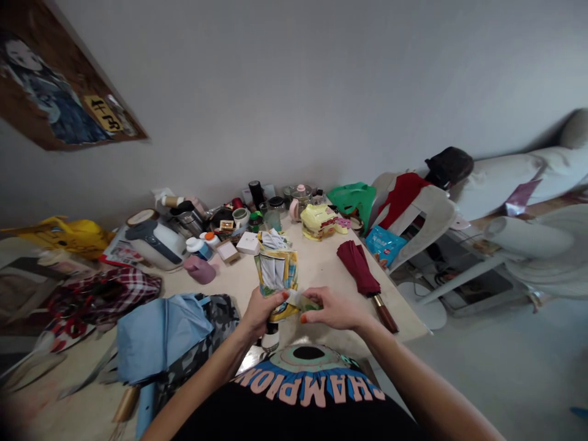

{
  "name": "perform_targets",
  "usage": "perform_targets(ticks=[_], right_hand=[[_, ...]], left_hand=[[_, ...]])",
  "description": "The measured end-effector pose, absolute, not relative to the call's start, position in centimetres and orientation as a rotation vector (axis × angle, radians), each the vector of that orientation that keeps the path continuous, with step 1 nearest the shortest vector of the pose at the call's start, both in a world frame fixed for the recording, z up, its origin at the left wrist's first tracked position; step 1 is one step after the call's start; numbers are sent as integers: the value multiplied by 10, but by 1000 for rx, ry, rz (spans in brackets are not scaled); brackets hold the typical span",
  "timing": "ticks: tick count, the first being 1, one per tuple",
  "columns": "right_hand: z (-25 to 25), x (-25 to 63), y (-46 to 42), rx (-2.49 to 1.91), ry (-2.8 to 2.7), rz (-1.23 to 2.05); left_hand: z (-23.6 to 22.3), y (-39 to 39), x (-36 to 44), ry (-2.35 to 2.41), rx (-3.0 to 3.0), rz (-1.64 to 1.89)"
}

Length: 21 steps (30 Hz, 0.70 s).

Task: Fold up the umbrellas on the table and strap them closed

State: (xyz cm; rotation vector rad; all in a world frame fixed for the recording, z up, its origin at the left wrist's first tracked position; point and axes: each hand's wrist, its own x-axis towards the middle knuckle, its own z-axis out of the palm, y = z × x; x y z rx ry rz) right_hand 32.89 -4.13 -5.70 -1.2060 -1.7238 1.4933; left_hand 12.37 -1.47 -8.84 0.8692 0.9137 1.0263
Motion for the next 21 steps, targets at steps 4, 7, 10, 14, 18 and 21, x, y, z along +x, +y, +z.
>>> perform_targets(ticks=[4,7,10,14,18,21], right_hand=[[-43,327,-45,-1354,-1745,1223],[-32,334,-47,-1337,-1812,976],[-35,342,-47,-1333,-1832,867],[-59,342,-40,-1335,-1695,957],[-78,331,-29,-1165,-1560,1090],[-79,319,-20,-895,-1444,1227]], left_hand=[[-90,-18,122,886,829,1034],[-91,-21,122,790,822,1010],[-89,-24,122,647,801,986],[-85,-26,126,504,755,973],[-89,-26,130,386,698,863],[-97,-24,134,248,653,672]])
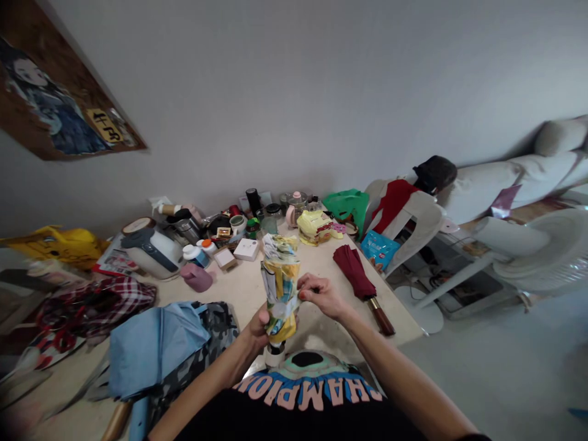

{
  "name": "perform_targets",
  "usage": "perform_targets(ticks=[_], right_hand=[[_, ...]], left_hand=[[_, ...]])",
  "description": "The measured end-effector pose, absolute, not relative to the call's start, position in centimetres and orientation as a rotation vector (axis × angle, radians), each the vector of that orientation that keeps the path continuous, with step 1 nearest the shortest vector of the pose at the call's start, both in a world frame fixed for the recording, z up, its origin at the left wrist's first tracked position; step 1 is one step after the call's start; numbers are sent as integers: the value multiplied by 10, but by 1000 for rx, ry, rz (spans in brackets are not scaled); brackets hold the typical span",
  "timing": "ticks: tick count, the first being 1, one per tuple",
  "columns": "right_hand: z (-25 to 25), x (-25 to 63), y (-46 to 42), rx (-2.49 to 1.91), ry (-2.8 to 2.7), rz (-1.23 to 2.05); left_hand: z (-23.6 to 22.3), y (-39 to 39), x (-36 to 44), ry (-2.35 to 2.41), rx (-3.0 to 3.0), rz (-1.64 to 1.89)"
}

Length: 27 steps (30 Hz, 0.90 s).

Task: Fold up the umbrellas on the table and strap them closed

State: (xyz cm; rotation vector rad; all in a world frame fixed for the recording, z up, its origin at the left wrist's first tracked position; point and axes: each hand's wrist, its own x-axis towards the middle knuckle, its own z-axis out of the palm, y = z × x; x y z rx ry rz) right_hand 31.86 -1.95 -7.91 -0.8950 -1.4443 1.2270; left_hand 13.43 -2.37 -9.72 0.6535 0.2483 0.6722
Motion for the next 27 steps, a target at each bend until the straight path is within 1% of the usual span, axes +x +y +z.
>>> perform_targets(ticks=[3,5,9,13,15,19,21,24,27], right_hand=[[-78,307,-14,-760,-1245,1438],[-78,301,-13,-746,-1130,1531],[-79,295,-16,-772,-1071,1597],[-76,295,-19,-828,-1042,1694],[-73,296,-18,-835,-1037,1674],[-68,296,-13,-870,-1095,1470],[-66,293,-10,-921,-1148,1422],[-60,285,-6,-1004,-1271,1398],[-54,280,-6,-1051,-1429,1369]], left_hand=[[-109,-18,140,101,615,465],[-119,-13,143,24,597,401],[-131,-8,147,-9,588,392],[-119,-11,138,210,631,481],[-106,-13,128,339,678,554],[-78,-15,108,544,831,720],[-68,-15,107,613,871,797],[-62,-18,115,707,910,904],[-66,-23,121,774,872,936]])
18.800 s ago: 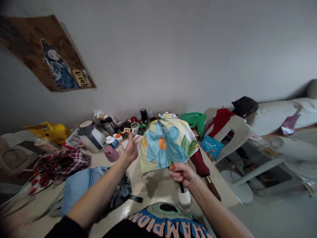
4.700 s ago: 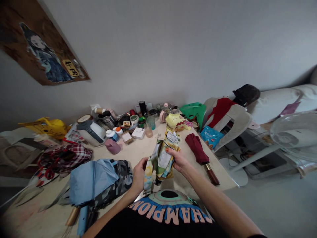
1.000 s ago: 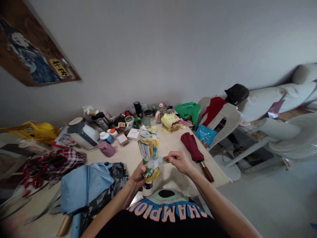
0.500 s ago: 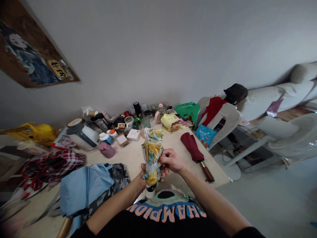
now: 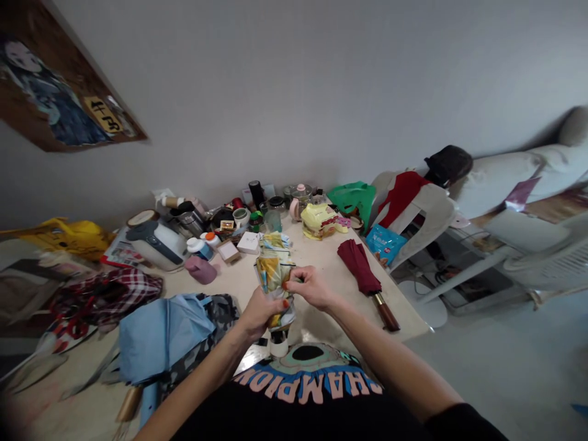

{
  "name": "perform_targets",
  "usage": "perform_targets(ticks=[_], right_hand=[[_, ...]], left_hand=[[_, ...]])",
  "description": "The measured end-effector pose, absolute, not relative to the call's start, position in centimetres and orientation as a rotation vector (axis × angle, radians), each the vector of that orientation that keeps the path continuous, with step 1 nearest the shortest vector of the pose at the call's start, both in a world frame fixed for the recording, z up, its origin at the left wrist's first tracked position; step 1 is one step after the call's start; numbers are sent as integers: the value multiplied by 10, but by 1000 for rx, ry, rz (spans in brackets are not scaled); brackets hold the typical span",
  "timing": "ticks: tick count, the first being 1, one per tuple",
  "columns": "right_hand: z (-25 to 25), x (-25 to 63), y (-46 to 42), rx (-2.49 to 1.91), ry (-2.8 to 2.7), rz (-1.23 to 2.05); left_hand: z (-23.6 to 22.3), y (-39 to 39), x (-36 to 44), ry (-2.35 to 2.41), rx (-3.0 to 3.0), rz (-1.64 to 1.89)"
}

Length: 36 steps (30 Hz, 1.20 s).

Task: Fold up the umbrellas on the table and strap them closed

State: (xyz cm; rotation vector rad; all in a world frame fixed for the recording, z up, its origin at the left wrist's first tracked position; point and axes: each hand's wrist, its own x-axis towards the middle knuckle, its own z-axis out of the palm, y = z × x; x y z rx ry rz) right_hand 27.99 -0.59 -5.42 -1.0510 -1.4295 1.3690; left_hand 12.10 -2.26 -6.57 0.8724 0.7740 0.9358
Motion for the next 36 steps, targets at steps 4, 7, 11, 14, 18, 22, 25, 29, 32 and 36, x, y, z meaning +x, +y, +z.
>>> perform_targets(ticks=[4,7,11,14,18,22,25,29,32,36], right_hand=[[-50,283,-11,-1029,-1640,1233],[-47,289,-19,-1070,-1780,1045],[-39,293,-34,-1205,-1830,968],[-30,296,-40,-1239,-1798,919],[-29,303,-41,-1238,-1780,836],[-52,306,-35,-1123,-1567,1068],[-68,299,-28,-934,-1323,1307],[-75,282,-19,-753,-1074,1544],[-73,277,-18,-741,-991,1606],[-67,282,-21,-801,-1024,1605]], left_hand=[[-79,-31,119,771,748,927],[-89,-34,114,750,679,916],[-96,-34,112,724,647,907],[-95,-34,114,684,674,882],[-93,-35,117,583,677,834],[-101,-37,117,531,628,833],[-109,-34,119,440,580,764],[-115,-25,128,260,553,609],[-113,-19,128,221,583,546],[-92,-13,115,307,764,491]])
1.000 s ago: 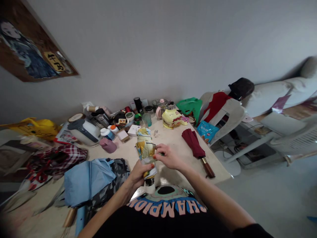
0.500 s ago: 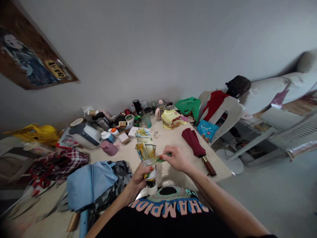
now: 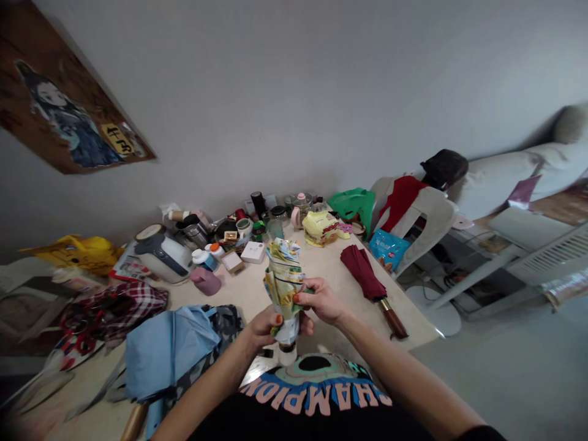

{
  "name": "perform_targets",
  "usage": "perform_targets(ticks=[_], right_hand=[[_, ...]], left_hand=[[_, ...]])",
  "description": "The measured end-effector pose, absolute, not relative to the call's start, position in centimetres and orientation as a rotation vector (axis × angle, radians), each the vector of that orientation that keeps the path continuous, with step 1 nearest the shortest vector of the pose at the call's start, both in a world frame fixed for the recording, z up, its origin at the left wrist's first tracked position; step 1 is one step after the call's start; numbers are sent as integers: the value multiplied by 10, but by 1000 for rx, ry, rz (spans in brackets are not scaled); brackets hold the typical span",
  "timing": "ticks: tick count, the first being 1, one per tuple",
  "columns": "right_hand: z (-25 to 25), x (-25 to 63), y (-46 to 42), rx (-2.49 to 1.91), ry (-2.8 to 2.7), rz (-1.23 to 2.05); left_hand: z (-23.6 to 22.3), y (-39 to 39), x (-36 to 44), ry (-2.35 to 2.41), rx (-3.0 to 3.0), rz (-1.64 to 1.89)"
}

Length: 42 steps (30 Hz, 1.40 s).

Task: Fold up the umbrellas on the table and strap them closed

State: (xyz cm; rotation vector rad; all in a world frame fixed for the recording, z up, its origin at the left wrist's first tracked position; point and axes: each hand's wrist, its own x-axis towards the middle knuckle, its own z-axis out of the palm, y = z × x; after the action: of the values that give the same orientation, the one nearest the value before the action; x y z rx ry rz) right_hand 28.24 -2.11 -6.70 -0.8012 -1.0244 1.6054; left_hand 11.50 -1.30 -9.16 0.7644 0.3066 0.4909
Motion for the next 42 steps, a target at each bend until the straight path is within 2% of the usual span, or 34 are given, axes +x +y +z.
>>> perform_targets(ticks=[2,6,9,13,15,17,23,34,42], right_hand=[[-62,284,-22,-826,-1109,1589],[-55,282,-18,-901,-1239,1461],[-54,281,-15,-1006,-1404,1277],[-56,281,-19,-1193,-1705,871],[-56,280,-21,-1233,-1757,782],[-55,279,-22,-1245,-1714,822],[-62,281,-19,-1180,-1300,1251],[-84,274,-40,-1075,-1211,1479],[-78,267,-39,-1121,-1091,1489]], left_hand=[[-75,-15,111,413,897,552],[-57,-27,120,832,1059,924],[-68,-33,128,1067,964,1000],[-91,-30,125,1013,714,947],[-98,-27,123,971,656,945],[-101,-25,124,956,633,939],[-109,-23,128,891,603,921],[-127,-20,116,567,540,848],[-130,-20,117,541,548,851]])
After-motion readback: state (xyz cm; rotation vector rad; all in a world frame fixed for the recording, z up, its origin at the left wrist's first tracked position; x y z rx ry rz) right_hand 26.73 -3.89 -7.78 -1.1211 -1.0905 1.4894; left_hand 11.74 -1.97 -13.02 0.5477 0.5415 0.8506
